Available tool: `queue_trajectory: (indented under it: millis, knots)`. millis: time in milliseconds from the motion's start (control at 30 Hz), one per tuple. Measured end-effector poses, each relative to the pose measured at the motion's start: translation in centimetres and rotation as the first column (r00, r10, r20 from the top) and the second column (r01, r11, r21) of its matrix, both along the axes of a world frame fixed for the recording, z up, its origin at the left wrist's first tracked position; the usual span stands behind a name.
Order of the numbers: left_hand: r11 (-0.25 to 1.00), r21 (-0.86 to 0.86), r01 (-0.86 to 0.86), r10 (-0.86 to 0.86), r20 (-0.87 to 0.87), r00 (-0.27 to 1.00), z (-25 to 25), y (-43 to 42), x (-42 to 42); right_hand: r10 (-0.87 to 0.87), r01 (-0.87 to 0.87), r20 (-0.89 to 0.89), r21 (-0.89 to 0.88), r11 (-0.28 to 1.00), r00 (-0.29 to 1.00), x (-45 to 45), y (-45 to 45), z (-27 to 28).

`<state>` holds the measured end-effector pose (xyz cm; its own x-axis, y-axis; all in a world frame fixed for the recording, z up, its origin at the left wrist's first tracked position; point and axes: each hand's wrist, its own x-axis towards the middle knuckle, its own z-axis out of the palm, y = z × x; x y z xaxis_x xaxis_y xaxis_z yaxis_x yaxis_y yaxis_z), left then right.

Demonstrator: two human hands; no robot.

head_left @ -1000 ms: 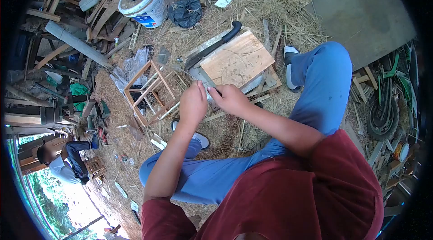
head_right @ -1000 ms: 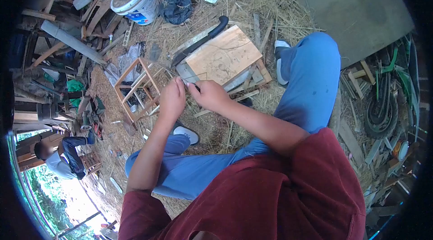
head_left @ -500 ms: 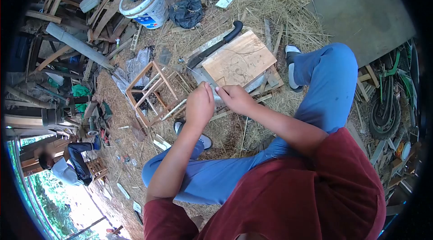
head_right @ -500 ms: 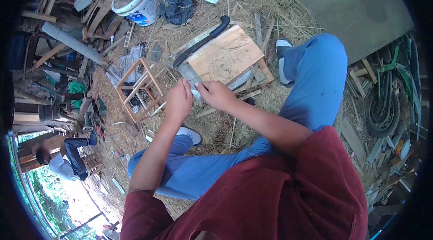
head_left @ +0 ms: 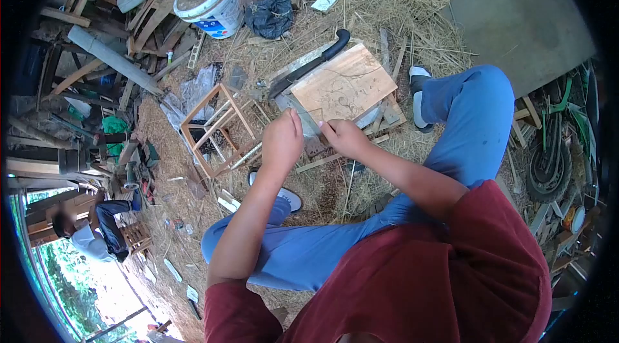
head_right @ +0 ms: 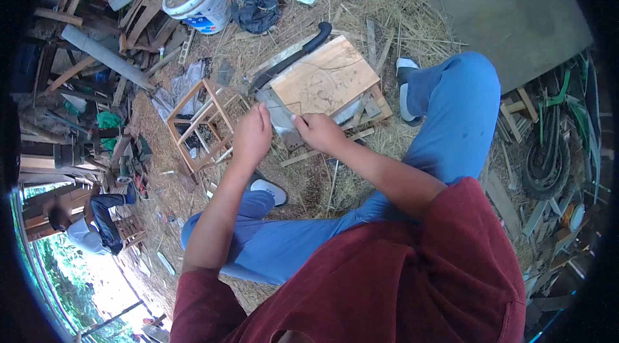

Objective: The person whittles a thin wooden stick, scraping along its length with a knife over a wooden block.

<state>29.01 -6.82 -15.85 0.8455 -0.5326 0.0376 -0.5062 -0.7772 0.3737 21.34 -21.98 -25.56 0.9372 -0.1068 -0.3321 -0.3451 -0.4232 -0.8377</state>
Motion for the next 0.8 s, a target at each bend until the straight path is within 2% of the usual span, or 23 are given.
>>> queue_trajectory:
  millis: [33, 100, 133, 167, 233, 267, 300, 367, 400, 433, 500, 567, 633, 667, 800]
  knots:
    - [1.000, -0.005, -0.006, 0.006, 0.000, 1.000, -0.1, 0.1, 0.2, 0.011, -0.011, -0.003, -0.003, 1.000, 1.000, -0.2, 0.0, -0.9]
    - [1.000, -0.012, -0.012, 0.012, 0.003, 1.000, 0.0, 0.2, 0.1, -0.156, 0.175, -0.210, 0.074, 0.982, 0.965, -0.7, -0.5, -4.5]
    - [1.000, -0.024, -0.013, 0.013, 0.002, 1.000, 0.0, 0.2, 0.2, -0.118, 0.100, -0.169, -0.109, 0.989, 0.979, -0.8, -1.2, -4.8]
    - [0.999, -0.034, -0.009, 0.009, 0.002, 1.000, 0.0, 0.2, 0.4, -0.128, 0.111, -0.164, -0.109, 0.988, 0.978, -0.6, -1.1, -5.1]
    - [1.000, -0.016, -0.004, 0.004, 0.006, 1.000, 0.3, -0.1, 0.6, -0.061, 0.065, -0.059, 0.062, 0.996, 0.996, -0.4, -0.2, -1.5]
    - [1.000, -0.001, -0.016, 0.016, 0.006, 1.000, 0.4, -0.3, 0.4, -0.067, 0.068, -0.023, 0.059, 0.996, 0.997, -0.7, 0.3, -1.1]
    - [1.000, -0.004, -0.026, 0.026, 0.002, 1.000, 0.3, -0.1, 0.5, -0.057, 0.058, -0.027, 0.055, 0.997, 0.998, -1.0, 0.2, -2.7]
    - [0.999, 0.004, -0.040, 0.040, 0.013, 0.999, 0.2, 0.1, 1.1, -0.179, 0.176, -0.098, -0.033, 0.984, 0.979, -1.6, -0.5, -7.6]
    - [0.999, 0.004, -0.035, 0.035, 0.018, 0.999, 0.3, 0.1, 1.3, -0.141, 0.132, -0.053, -0.141, 0.981, 0.989, -1.6, -0.9, -7.5]
    - [0.998, 0.017, -0.052, 0.052, 0.028, 0.998, 0.4, 0.0, 1.6, -0.147, 0.139, -0.047, -0.141, 0.980, 0.988, -1.3, -0.8, -5.8]
    - [0.997, 0.027, -0.075, 0.074, 0.030, 0.997, 0.2, 0.1, 1.9, -0.089, 0.090, -0.016, 0.157, 0.984, 0.996, -0.8, 0.2, -1.0]
    - [0.995, 0.020, -0.102, 0.100, 0.052, 0.994, -0.3, 0.5, 2.4, -0.080, 0.076, 0.030, 0.108, 0.991, 0.996, -0.6, 0.6, -2.7]
    - [0.992, -0.002, -0.123, 0.123, 0.044, 0.991, -0.3, 0.9, 2.5, -0.151, 0.158, -0.083, 0.083, 0.984, 0.985, -1.0, 0.2, -3.6]
    - [0.991, -0.022, -0.135, 0.135, 0.040, 0.990, -0.4, 0.8, 2.7, -0.155, 0.162, -0.080, 0.082, 0.983, 0.985, -1.0, 0.1, -4.1]
    - [0.986, -0.037, -0.160, 0.161, 0.022, 0.987, -0.2, 0.4, 2.6, -0.088, 0.089, -0.016, 0.104, 0.991, 0.996, 0.0, 0.8, -0.1]
